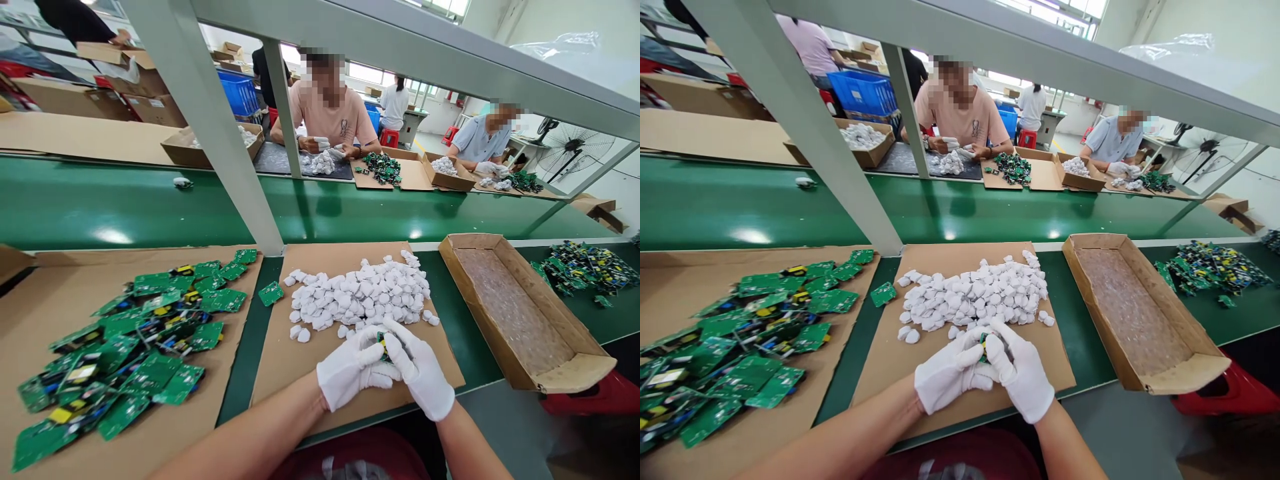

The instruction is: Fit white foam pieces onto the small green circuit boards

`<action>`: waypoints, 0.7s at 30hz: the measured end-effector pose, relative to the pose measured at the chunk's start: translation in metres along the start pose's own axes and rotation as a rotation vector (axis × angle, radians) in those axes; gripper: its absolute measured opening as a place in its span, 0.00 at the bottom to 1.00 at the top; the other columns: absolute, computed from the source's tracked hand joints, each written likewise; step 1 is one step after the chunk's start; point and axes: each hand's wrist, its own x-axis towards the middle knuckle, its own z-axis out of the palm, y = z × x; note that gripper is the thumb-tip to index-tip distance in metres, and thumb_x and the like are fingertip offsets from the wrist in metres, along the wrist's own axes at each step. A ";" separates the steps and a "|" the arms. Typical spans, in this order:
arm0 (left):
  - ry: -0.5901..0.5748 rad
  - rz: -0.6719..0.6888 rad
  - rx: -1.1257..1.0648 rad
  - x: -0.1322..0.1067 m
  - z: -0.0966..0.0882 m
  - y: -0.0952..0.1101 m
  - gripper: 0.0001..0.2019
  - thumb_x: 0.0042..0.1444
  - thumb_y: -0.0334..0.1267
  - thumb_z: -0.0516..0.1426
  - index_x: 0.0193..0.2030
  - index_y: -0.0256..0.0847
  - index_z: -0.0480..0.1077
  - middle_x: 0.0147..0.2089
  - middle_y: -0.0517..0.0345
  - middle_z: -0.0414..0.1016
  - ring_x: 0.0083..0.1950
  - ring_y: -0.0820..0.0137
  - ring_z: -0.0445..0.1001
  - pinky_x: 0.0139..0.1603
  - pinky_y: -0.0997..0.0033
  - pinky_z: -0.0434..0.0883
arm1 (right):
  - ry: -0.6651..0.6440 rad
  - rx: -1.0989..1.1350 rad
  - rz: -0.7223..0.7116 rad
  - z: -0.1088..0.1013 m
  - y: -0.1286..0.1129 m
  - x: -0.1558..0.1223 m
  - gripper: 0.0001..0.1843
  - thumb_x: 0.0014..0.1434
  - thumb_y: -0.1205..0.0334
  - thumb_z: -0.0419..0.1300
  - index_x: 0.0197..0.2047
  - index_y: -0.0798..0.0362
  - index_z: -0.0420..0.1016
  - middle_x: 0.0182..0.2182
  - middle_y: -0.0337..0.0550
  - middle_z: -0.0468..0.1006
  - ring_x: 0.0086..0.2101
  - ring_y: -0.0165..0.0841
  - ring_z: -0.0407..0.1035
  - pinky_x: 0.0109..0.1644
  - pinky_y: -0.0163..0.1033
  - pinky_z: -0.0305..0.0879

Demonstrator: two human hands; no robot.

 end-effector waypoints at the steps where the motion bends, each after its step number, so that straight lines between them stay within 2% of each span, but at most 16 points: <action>1: -0.001 0.007 -0.005 0.000 -0.001 -0.001 0.18 0.47 0.42 0.63 0.41 0.40 0.63 0.37 0.54 0.74 0.35 0.66 0.78 0.31 0.74 0.72 | -0.010 -0.010 0.006 0.000 0.001 0.000 0.24 0.62 0.51 0.52 0.58 0.50 0.65 0.45 0.43 0.78 0.49 0.38 0.69 0.55 0.40 0.65; 3: -0.002 0.014 -0.001 0.000 -0.003 -0.003 0.17 0.47 0.41 0.63 0.40 0.39 0.63 0.39 0.52 0.74 0.36 0.65 0.78 0.31 0.74 0.73 | -0.033 -0.001 0.022 0.000 0.003 0.000 0.24 0.61 0.51 0.53 0.58 0.51 0.66 0.43 0.44 0.79 0.48 0.38 0.70 0.54 0.41 0.65; 8: 0.005 0.005 0.045 0.000 -0.001 0.003 0.16 0.49 0.40 0.62 0.43 0.39 0.66 0.38 0.52 0.75 0.35 0.67 0.78 0.31 0.75 0.73 | -0.022 0.171 0.033 0.003 0.004 0.002 0.26 0.61 0.50 0.53 0.60 0.49 0.62 0.53 0.44 0.71 0.53 0.38 0.65 0.57 0.41 0.62; 11: -0.007 -0.028 0.107 -0.001 0.004 0.010 0.15 0.51 0.39 0.61 0.45 0.38 0.68 0.38 0.51 0.74 0.35 0.69 0.77 0.31 0.78 0.72 | -0.068 0.290 0.049 0.006 0.004 0.002 0.27 0.62 0.48 0.51 0.61 0.49 0.60 0.55 0.43 0.70 0.55 0.37 0.62 0.59 0.43 0.59; 16: -0.050 0.001 0.171 -0.001 0.008 0.014 0.13 0.50 0.40 0.61 0.41 0.37 0.70 0.38 0.51 0.74 0.35 0.73 0.75 0.37 0.75 0.71 | -0.039 0.190 0.072 0.006 0.010 0.000 0.31 0.57 0.47 0.57 0.60 0.50 0.62 0.49 0.45 0.75 0.50 0.40 0.67 0.56 0.45 0.61; 19: 0.025 0.010 0.264 0.000 0.008 0.012 0.13 0.51 0.42 0.60 0.41 0.37 0.70 0.36 0.52 0.75 0.36 0.71 0.75 0.36 0.74 0.71 | -0.082 0.259 0.032 0.005 0.013 0.002 0.30 0.58 0.42 0.52 0.57 0.52 0.67 0.50 0.46 0.74 0.53 0.41 0.64 0.59 0.46 0.57; 21: 0.021 0.016 0.305 0.000 0.009 0.011 0.15 0.52 0.44 0.59 0.44 0.38 0.70 0.38 0.50 0.75 0.39 0.69 0.75 0.38 0.73 0.71 | -0.064 0.289 0.028 0.005 0.014 0.003 0.28 0.59 0.42 0.51 0.54 0.52 0.70 0.51 0.46 0.73 0.53 0.41 0.64 0.59 0.45 0.58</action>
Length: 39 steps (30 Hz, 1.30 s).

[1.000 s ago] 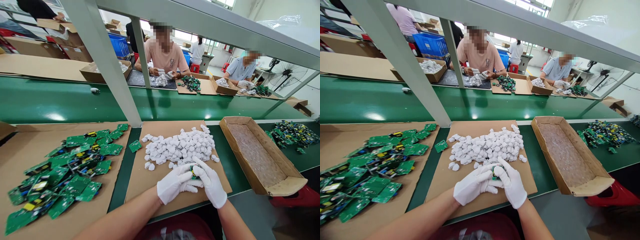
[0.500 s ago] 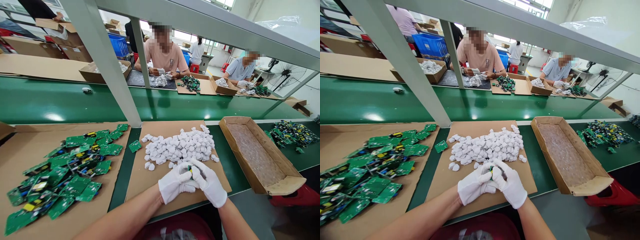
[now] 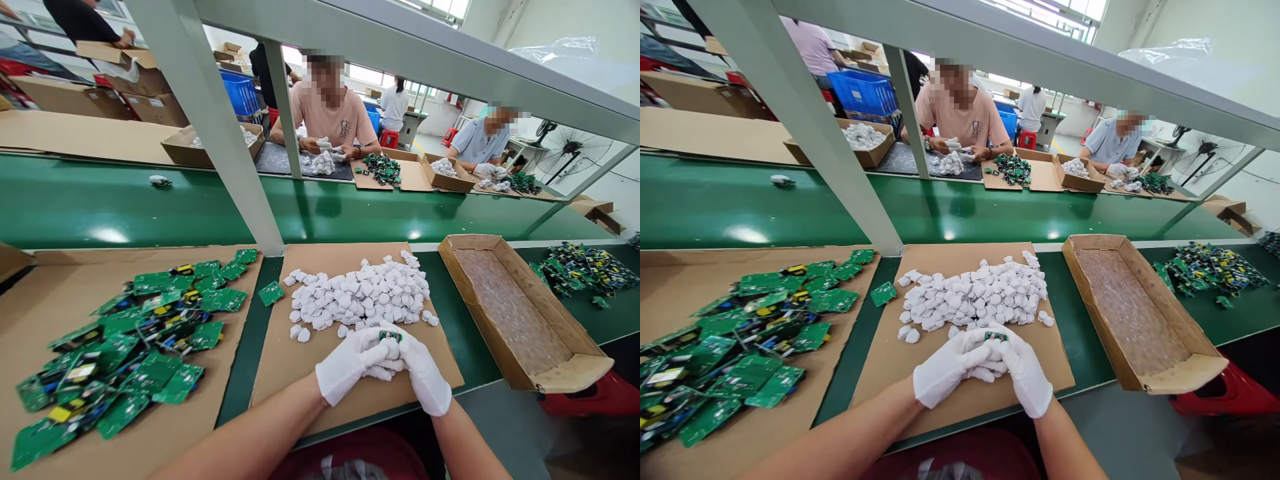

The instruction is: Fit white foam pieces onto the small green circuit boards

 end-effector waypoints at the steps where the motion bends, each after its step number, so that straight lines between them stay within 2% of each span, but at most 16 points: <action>1: -0.013 0.014 0.011 0.000 0.001 0.000 0.16 0.53 0.45 0.58 0.46 0.39 0.69 0.39 0.49 0.75 0.40 0.68 0.75 0.39 0.72 0.71 | 0.026 -0.013 0.004 0.001 0.001 0.000 0.26 0.59 0.43 0.52 0.53 0.51 0.71 0.50 0.46 0.74 0.52 0.41 0.65 0.58 0.45 0.59; 5: 0.004 0.065 0.049 -0.001 0.003 0.000 0.17 0.53 0.43 0.58 0.48 0.39 0.69 0.37 0.51 0.76 0.38 0.68 0.75 0.38 0.70 0.71 | 0.091 -0.120 -0.011 0.003 0.004 0.000 0.21 0.59 0.49 0.55 0.51 0.49 0.72 0.48 0.46 0.75 0.48 0.39 0.69 0.54 0.43 0.63; 7: 0.054 0.067 0.068 0.001 0.002 -0.002 0.15 0.53 0.43 0.58 0.44 0.37 0.70 0.34 0.52 0.76 0.36 0.68 0.75 0.35 0.72 0.72 | 0.074 -0.120 -0.018 0.003 0.004 0.000 0.21 0.60 0.49 0.54 0.51 0.49 0.72 0.48 0.45 0.75 0.49 0.39 0.68 0.56 0.43 0.62; 10: 0.099 0.059 0.052 0.004 -0.001 -0.008 0.12 0.52 0.44 0.58 0.37 0.36 0.71 0.31 0.53 0.75 0.32 0.69 0.75 0.29 0.75 0.71 | -0.001 -0.047 -0.003 0.001 0.004 0.000 0.25 0.62 0.46 0.46 0.53 0.51 0.71 0.47 0.45 0.76 0.50 0.39 0.67 0.56 0.44 0.62; 13: 0.116 0.059 0.015 0.007 -0.004 -0.012 0.12 0.52 0.43 0.59 0.36 0.36 0.70 0.30 0.53 0.74 0.29 0.71 0.74 0.29 0.74 0.71 | 0.004 -0.146 -0.008 0.004 0.003 -0.001 0.25 0.61 0.46 0.50 0.55 0.51 0.68 0.42 0.43 0.79 0.45 0.38 0.71 0.52 0.43 0.66; 15: 0.097 0.076 -0.047 0.008 -0.006 -0.013 0.13 0.52 0.44 0.59 0.38 0.36 0.69 0.32 0.52 0.75 0.29 0.71 0.74 0.32 0.71 0.72 | 0.061 -0.226 -0.012 0.008 0.004 -0.001 0.24 0.60 0.49 0.53 0.56 0.50 0.67 0.41 0.42 0.79 0.42 0.38 0.73 0.48 0.41 0.68; 18: 0.033 0.098 -0.128 0.008 -0.007 -0.012 0.16 0.54 0.47 0.56 0.41 0.35 0.69 0.34 0.50 0.75 0.33 0.69 0.74 0.37 0.66 0.72 | 0.095 -0.209 -0.014 0.010 0.004 0.000 0.22 0.61 0.50 0.52 0.56 0.48 0.67 0.45 0.42 0.78 0.43 0.37 0.73 0.48 0.41 0.69; 22: 0.044 0.066 -0.083 0.007 -0.006 -0.011 0.15 0.54 0.45 0.57 0.41 0.36 0.69 0.35 0.49 0.76 0.34 0.68 0.75 0.36 0.70 0.71 | 0.002 -0.095 -0.042 0.001 0.003 0.003 0.24 0.62 0.47 0.49 0.55 0.49 0.69 0.51 0.43 0.74 0.53 0.39 0.65 0.58 0.44 0.61; 24: 0.030 0.061 -0.084 0.006 -0.004 -0.010 0.15 0.53 0.47 0.57 0.40 0.36 0.69 0.36 0.48 0.76 0.35 0.66 0.76 0.34 0.71 0.71 | -0.019 -0.046 -0.048 -0.002 0.003 0.003 0.25 0.63 0.45 0.47 0.56 0.50 0.69 0.52 0.43 0.73 0.55 0.39 0.63 0.60 0.46 0.58; 27: 0.002 0.065 0.014 0.003 -0.001 -0.007 0.15 0.52 0.47 0.58 0.38 0.35 0.71 0.37 0.47 0.76 0.37 0.65 0.76 0.33 0.73 0.71 | 0.045 -0.081 -0.013 -0.001 0.005 0.002 0.23 0.62 0.47 0.50 0.54 0.50 0.70 0.51 0.43 0.74 0.52 0.39 0.66 0.58 0.44 0.60; 31: 0.049 0.078 0.101 0.002 0.002 -0.004 0.16 0.52 0.46 0.58 0.39 0.35 0.71 0.35 0.49 0.75 0.35 0.67 0.76 0.32 0.75 0.71 | 0.089 -0.085 0.000 0.004 0.008 0.000 0.23 0.61 0.47 0.50 0.53 0.51 0.72 0.49 0.44 0.75 0.51 0.40 0.67 0.56 0.44 0.62; 36: -0.044 0.032 0.002 0.001 0.003 0.000 0.15 0.55 0.46 0.56 0.43 0.37 0.70 0.37 0.51 0.73 0.37 0.69 0.75 0.34 0.76 0.71 | 0.099 -0.107 -0.023 0.000 0.007 0.000 0.23 0.62 0.48 0.49 0.53 0.50 0.71 0.50 0.44 0.75 0.52 0.40 0.65 0.57 0.45 0.61; 39: -0.023 0.003 -0.102 0.001 0.002 -0.002 0.13 0.54 0.43 0.58 0.44 0.39 0.69 0.36 0.53 0.72 0.36 0.71 0.74 0.34 0.74 0.72 | 0.068 -0.147 -0.024 0.002 0.006 -0.003 0.25 0.60 0.49 0.53 0.58 0.50 0.66 0.47 0.44 0.76 0.49 0.40 0.68 0.53 0.43 0.65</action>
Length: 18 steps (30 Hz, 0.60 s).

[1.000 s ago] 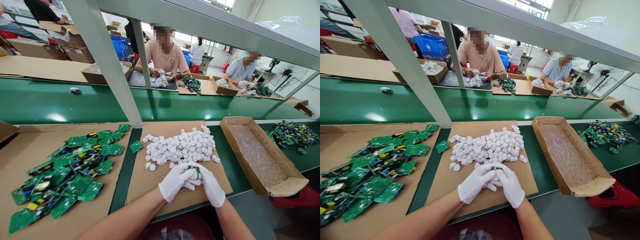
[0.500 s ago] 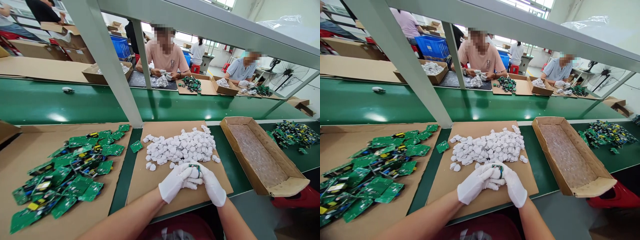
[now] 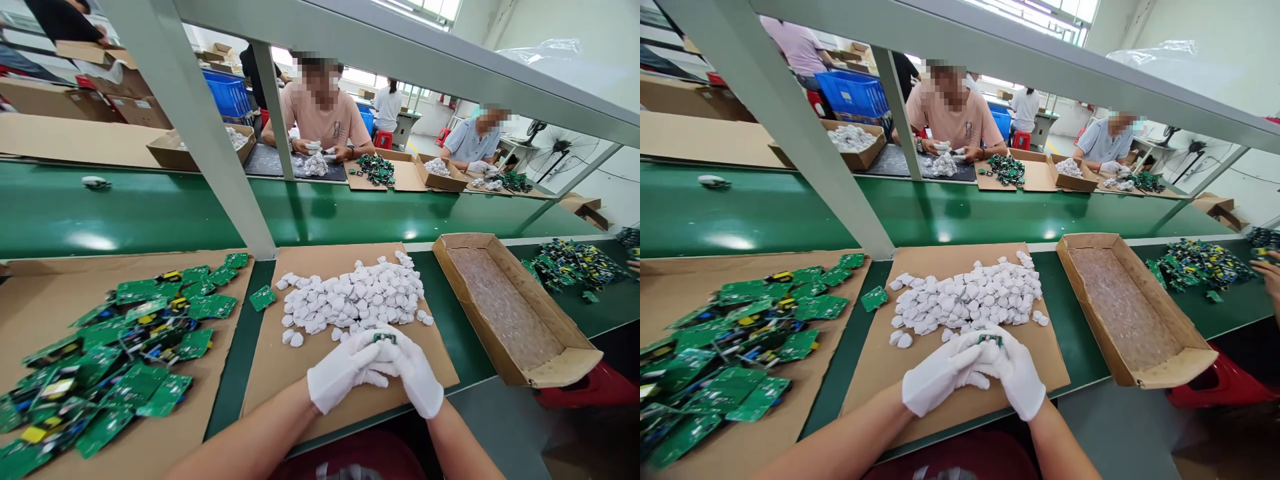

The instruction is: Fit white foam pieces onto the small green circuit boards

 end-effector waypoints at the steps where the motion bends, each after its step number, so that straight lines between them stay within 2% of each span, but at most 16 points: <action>1: 0.008 0.002 -0.019 0.000 -0.001 -0.001 0.12 0.53 0.42 0.58 0.42 0.39 0.69 0.36 0.54 0.71 0.35 0.72 0.73 0.34 0.73 0.72 | 0.006 -0.030 0.000 0.002 -0.001 -0.001 0.27 0.58 0.50 0.56 0.59 0.50 0.64 0.46 0.44 0.77 0.47 0.39 0.70 0.51 0.42 0.67; 4: -0.002 0.001 -0.030 0.003 -0.005 -0.003 0.09 0.52 0.40 0.59 0.37 0.37 0.70 0.33 0.56 0.70 0.31 0.75 0.71 0.34 0.71 0.72 | 0.011 -0.083 -0.021 0.004 -0.003 -0.005 0.31 0.55 0.52 0.60 0.61 0.49 0.61 0.44 0.43 0.77 0.43 0.38 0.72 0.48 0.39 0.68; 6: 0.001 -0.022 -0.029 0.004 -0.008 -0.002 0.11 0.53 0.40 0.59 0.41 0.38 0.69 0.33 0.56 0.70 0.31 0.74 0.72 0.34 0.72 0.71 | -0.046 -0.046 -0.037 -0.002 -0.004 -0.006 0.33 0.57 0.50 0.57 0.63 0.50 0.56 0.44 0.44 0.77 0.42 0.37 0.72 0.46 0.39 0.68; 8: 0.019 -0.021 -0.058 0.003 -0.008 0.003 0.15 0.54 0.42 0.58 0.47 0.40 0.67 0.36 0.54 0.70 0.33 0.71 0.74 0.33 0.73 0.71 | -0.066 0.002 -0.023 -0.016 -0.003 -0.006 0.35 0.59 0.46 0.52 0.65 0.52 0.51 0.41 0.44 0.77 0.33 0.34 0.73 0.37 0.38 0.70; 10: 0.030 0.012 -0.103 -0.001 -0.006 0.009 0.14 0.55 0.43 0.57 0.46 0.40 0.67 0.41 0.52 0.70 0.38 0.68 0.75 0.33 0.74 0.70 | 0.061 -0.044 0.018 -0.036 0.002 -0.004 0.33 0.61 0.45 0.48 0.64 0.53 0.53 0.36 0.44 0.78 0.23 0.30 0.70 0.30 0.37 0.68; 12: 0.037 0.044 -0.099 -0.007 -0.001 0.017 0.11 0.55 0.42 0.57 0.43 0.39 0.67 0.44 0.52 0.69 0.41 0.68 0.75 0.33 0.76 0.70 | 0.311 -0.267 0.026 -0.058 0.011 0.002 0.28 0.61 0.47 0.49 0.59 0.54 0.61 0.33 0.44 0.77 0.23 0.31 0.68 0.31 0.39 0.67; 14: 0.039 0.067 -0.033 -0.011 0.003 0.028 0.11 0.53 0.41 0.59 0.42 0.40 0.67 0.42 0.54 0.69 0.40 0.68 0.75 0.33 0.76 0.70 | 0.458 -0.601 -0.049 -0.075 0.025 0.008 0.25 0.59 0.50 0.53 0.55 0.54 0.67 0.39 0.48 0.77 0.33 0.36 0.70 0.41 0.44 0.67; 16: 0.043 0.124 0.115 -0.008 0.003 0.044 0.14 0.52 0.42 0.60 0.44 0.41 0.66 0.38 0.56 0.70 0.36 0.69 0.75 0.32 0.74 0.70 | 0.397 -0.882 -0.158 -0.084 0.039 0.015 0.23 0.57 0.54 0.55 0.54 0.53 0.69 0.47 0.50 0.74 0.42 0.42 0.68 0.48 0.47 0.63; 18: 0.134 0.256 0.365 0.006 -0.008 0.070 0.16 0.50 0.44 0.60 0.43 0.38 0.68 0.34 0.56 0.71 0.32 0.71 0.74 0.31 0.73 0.69 | 0.343 -1.053 -0.214 -0.086 0.053 0.021 0.20 0.57 0.57 0.54 0.52 0.52 0.71 0.46 0.50 0.74 0.43 0.44 0.67 0.47 0.48 0.62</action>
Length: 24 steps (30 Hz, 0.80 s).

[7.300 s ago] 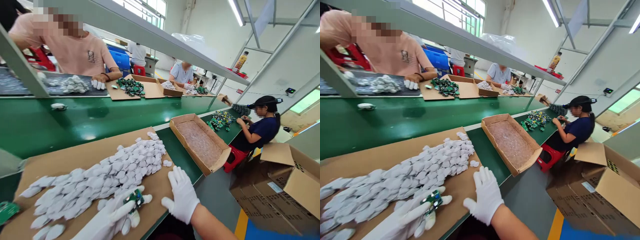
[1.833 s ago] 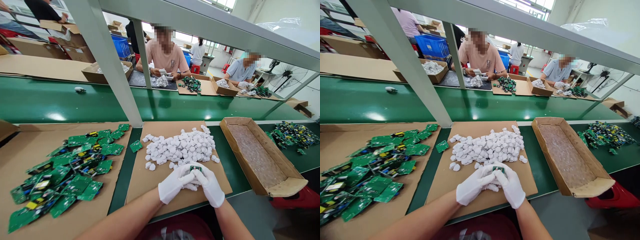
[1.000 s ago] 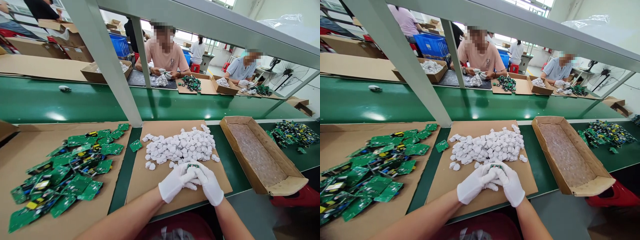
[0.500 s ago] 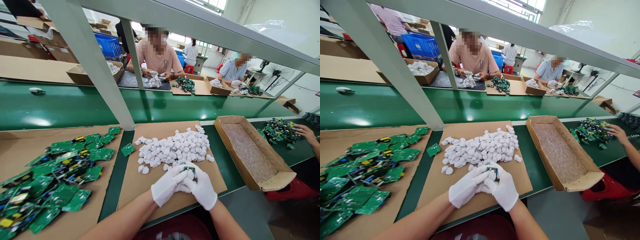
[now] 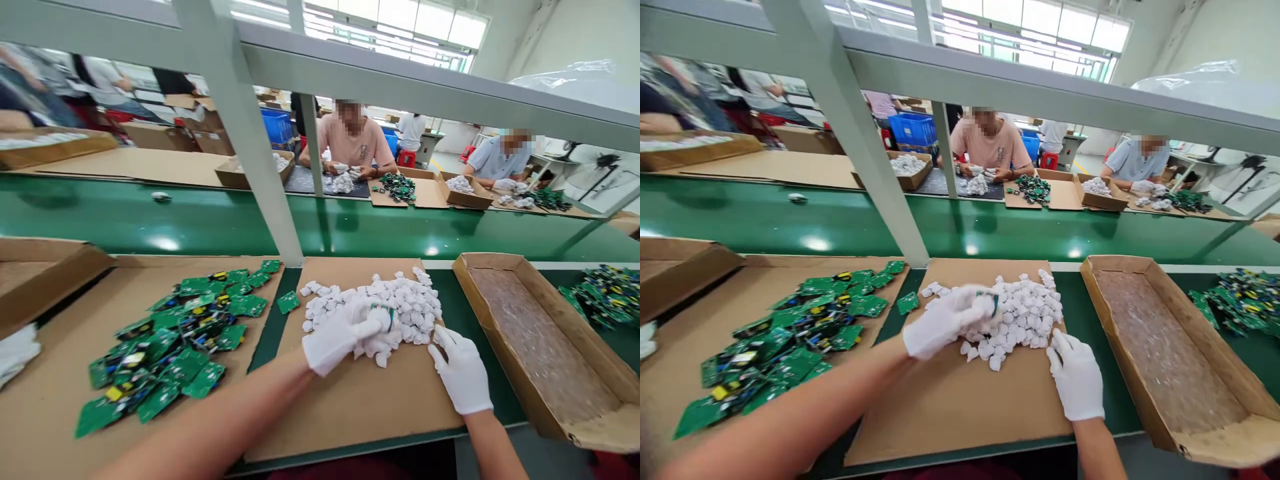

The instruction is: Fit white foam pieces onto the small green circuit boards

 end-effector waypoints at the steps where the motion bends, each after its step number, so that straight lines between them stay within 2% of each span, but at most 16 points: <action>1: 0.093 0.074 0.167 0.015 -0.012 0.008 0.16 0.50 0.43 0.60 0.43 0.36 0.69 0.35 0.55 0.73 0.33 0.71 0.73 0.33 0.73 0.69 | -0.005 -0.042 -0.026 0.005 0.003 0.000 0.18 0.58 0.57 0.53 0.51 0.52 0.72 0.44 0.50 0.75 0.41 0.43 0.67 0.46 0.47 0.63; 2: 0.251 0.149 0.348 0.033 -0.027 0.016 0.16 0.48 0.42 0.62 0.42 0.35 0.70 0.36 0.54 0.74 0.34 0.72 0.73 0.37 0.73 0.69 | -0.001 -0.065 -0.035 0.010 0.004 -0.001 0.17 0.59 0.58 0.53 0.49 0.52 0.74 0.42 0.49 0.76 0.39 0.42 0.68 0.45 0.46 0.64; 3: 0.354 0.143 0.541 0.051 -0.043 0.023 0.17 0.46 0.41 0.63 0.41 0.35 0.70 0.38 0.55 0.75 0.37 0.71 0.73 0.40 0.72 0.69 | 0.009 -0.071 -0.035 0.013 0.006 -0.001 0.16 0.59 0.58 0.52 0.47 0.52 0.74 0.41 0.49 0.76 0.38 0.41 0.68 0.43 0.45 0.64; 6: 0.541 0.089 0.709 0.102 -0.093 0.035 0.16 0.51 0.40 0.60 0.44 0.33 0.69 0.43 0.51 0.75 0.43 0.68 0.72 0.47 0.69 0.68 | 0.049 -0.045 0.000 0.019 0.008 -0.003 0.15 0.60 0.56 0.51 0.43 0.54 0.74 0.39 0.48 0.76 0.37 0.39 0.69 0.42 0.42 0.65; 9: 0.632 -0.013 0.872 0.130 -0.132 0.035 0.16 0.57 0.40 0.54 0.50 0.35 0.66 0.49 0.50 0.70 0.46 0.66 0.71 0.46 0.60 0.70 | 0.087 -0.063 0.049 0.020 0.009 -0.003 0.19 0.62 0.54 0.48 0.46 0.55 0.72 0.36 0.49 0.77 0.35 0.39 0.69 0.39 0.41 0.66; 12: 0.646 -0.086 1.035 0.135 -0.155 0.030 0.16 0.59 0.41 0.53 0.52 0.38 0.65 0.52 0.50 0.68 0.48 0.65 0.70 0.46 0.57 0.70 | 0.083 -0.093 0.050 0.020 0.009 -0.002 0.22 0.64 0.53 0.44 0.55 0.54 0.66 0.34 0.48 0.77 0.34 0.38 0.70 0.37 0.41 0.66; 14: 0.634 -0.107 1.129 0.133 -0.163 0.028 0.16 0.59 0.41 0.53 0.52 0.38 0.65 0.52 0.50 0.67 0.48 0.65 0.70 0.47 0.57 0.70 | 0.064 -0.078 0.020 0.019 0.008 -0.002 0.23 0.65 0.53 0.43 0.55 0.54 0.67 0.34 0.48 0.76 0.35 0.38 0.70 0.38 0.41 0.66; 18: 0.559 -0.100 1.285 0.116 -0.163 0.034 0.17 0.59 0.42 0.53 0.53 0.38 0.64 0.54 0.49 0.67 0.51 0.63 0.69 0.50 0.55 0.68 | 0.078 -0.008 0.012 0.016 0.010 -0.004 0.22 0.63 0.49 0.45 0.42 0.54 0.74 0.36 0.48 0.77 0.37 0.38 0.71 0.41 0.41 0.66; 20: 0.469 -0.083 1.355 0.093 -0.160 0.039 0.15 0.59 0.41 0.52 0.51 0.41 0.67 0.54 0.52 0.69 0.53 0.65 0.68 0.54 0.61 0.65 | 0.097 -0.008 -0.036 0.013 0.014 -0.007 0.22 0.63 0.49 0.45 0.37 0.54 0.74 0.34 0.47 0.78 0.35 0.37 0.71 0.40 0.40 0.65; 22: 0.380 -0.078 1.428 0.058 -0.157 0.043 0.14 0.59 0.40 0.50 0.49 0.45 0.70 0.53 0.56 0.72 0.54 0.67 0.69 0.56 0.69 0.63 | 0.138 -0.045 -0.097 0.009 0.020 -0.010 0.23 0.64 0.50 0.44 0.32 0.53 0.75 0.30 0.47 0.78 0.32 0.37 0.71 0.38 0.40 0.64; 24: 0.337 -0.090 1.504 0.018 -0.153 0.044 0.15 0.57 0.39 0.49 0.47 0.45 0.72 0.51 0.56 0.74 0.54 0.65 0.69 0.57 0.67 0.61 | 0.169 -0.084 -0.117 0.006 0.023 -0.013 0.24 0.64 0.50 0.44 0.31 0.53 0.76 0.29 0.47 0.78 0.30 0.38 0.70 0.37 0.41 0.64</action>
